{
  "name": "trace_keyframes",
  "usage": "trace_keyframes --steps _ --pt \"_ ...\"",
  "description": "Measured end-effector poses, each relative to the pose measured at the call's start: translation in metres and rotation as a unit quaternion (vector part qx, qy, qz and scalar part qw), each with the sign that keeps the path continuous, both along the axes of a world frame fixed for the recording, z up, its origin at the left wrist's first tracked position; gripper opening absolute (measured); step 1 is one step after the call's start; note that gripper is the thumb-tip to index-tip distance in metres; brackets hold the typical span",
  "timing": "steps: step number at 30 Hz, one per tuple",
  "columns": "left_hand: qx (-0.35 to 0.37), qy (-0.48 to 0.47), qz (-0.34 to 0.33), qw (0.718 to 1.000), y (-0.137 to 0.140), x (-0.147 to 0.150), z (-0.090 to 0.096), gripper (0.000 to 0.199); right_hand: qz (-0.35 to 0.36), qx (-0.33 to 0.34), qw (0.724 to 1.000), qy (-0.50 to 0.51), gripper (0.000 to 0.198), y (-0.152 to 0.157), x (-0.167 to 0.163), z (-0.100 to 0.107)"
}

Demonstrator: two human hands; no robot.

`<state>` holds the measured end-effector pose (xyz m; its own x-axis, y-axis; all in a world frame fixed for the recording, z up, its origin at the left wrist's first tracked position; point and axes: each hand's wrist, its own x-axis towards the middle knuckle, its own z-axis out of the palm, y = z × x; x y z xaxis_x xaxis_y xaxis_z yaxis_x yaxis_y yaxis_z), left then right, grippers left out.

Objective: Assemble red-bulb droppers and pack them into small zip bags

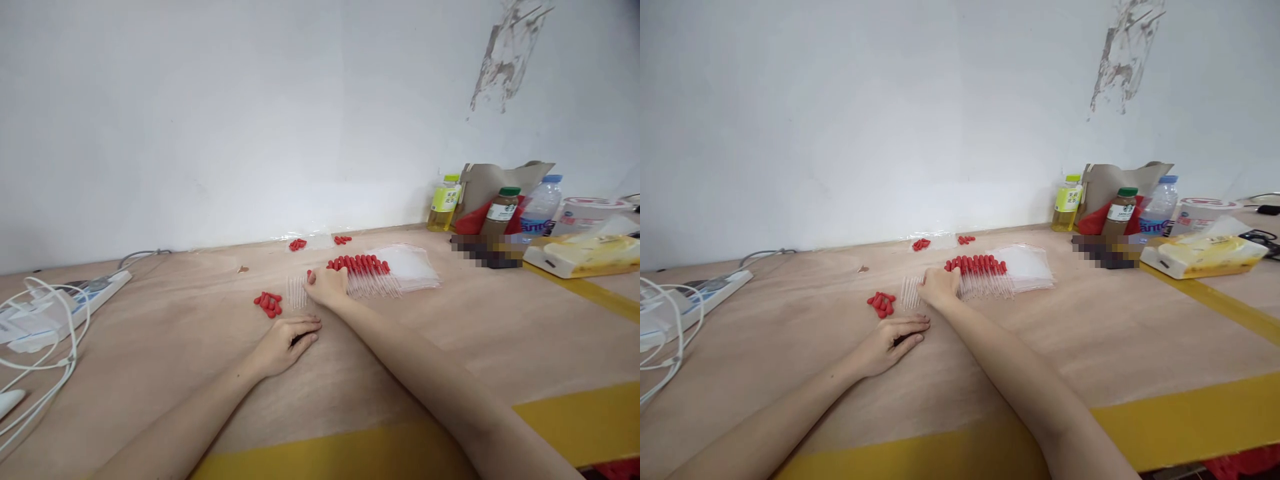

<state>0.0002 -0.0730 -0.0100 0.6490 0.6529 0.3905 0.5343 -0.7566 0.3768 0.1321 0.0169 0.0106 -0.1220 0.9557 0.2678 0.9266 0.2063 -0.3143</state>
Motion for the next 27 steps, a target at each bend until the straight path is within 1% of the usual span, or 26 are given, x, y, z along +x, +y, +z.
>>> trace_keyframes --steps 4,6,8,9,11,12,13,16,19,22,24,27 --pt "0.02 0.001 0.002 1.0 -0.002 0.001 0.001 0.026 -0.022 -0.04 0.999 -0.021 0.024 0.004 -0.012 0.003" --pt "0.061 -0.008 0.04 0.997 0.001 -0.005 0.004 0.023 -0.029 -0.054 0.998 -0.017 0.022 0.007 -0.013 0.004" --pt "0.112 -0.036 0.127 0.985 0.009 -0.017 0.008 0.019 -0.033 -0.066 0.997 -0.017 0.02 0.009 -0.013 0.005" --pt "0.128 -0.063 0.189 0.972 0.013 -0.025 0.011 0.018 -0.035 -0.073 0.997 -0.017 0.02 0.01 -0.013 0.005" --pt "0.127 -0.087 0.313 0.937 0.023 -0.044 0.016 0.02 -0.037 -0.085 0.995 -0.019 0.019 0.011 -0.013 0.005" --pt "0.118 -0.084 0.361 0.921 0.026 -0.053 0.018 0.021 -0.036 -0.091 0.995 -0.02 0.018 0.011 -0.014 0.005" --pt "0.099 -0.073 0.383 0.915 0.029 -0.061 0.02 0.025 -0.033 -0.096 0.995 -0.02 0.018 0.011 -0.015 0.005" --pt "0.051 -0.024 0.4 0.915 0.033 -0.074 0.019 0.032 -0.019 -0.102 0.994 -0.013 0.018 0.008 -0.016 0.007" --pt "0.047 0.007 0.397 0.917 0.033 -0.074 0.015 0.035 -0.006 -0.096 0.995 0.005 0.022 0.003 -0.007 0.012" --pt "0.054 0.018 0.392 0.918 0.035 -0.071 0.011 0.034 0.001 -0.074 0.997 0.025 0.029 -0.005 0.018 0.017" --pt "0.056 0.015 0.399 0.915 0.036 -0.07 0.011 0.032 0.012 -0.049 0.997 0.058 0.029 -0.011 0.04 0.016" --pt "0.066 -0.013 0.408 0.91 0.033 -0.067 0.017 0.028 0.073 0.025 0.984 0.159 0.022 -0.02 0.075 0.008"
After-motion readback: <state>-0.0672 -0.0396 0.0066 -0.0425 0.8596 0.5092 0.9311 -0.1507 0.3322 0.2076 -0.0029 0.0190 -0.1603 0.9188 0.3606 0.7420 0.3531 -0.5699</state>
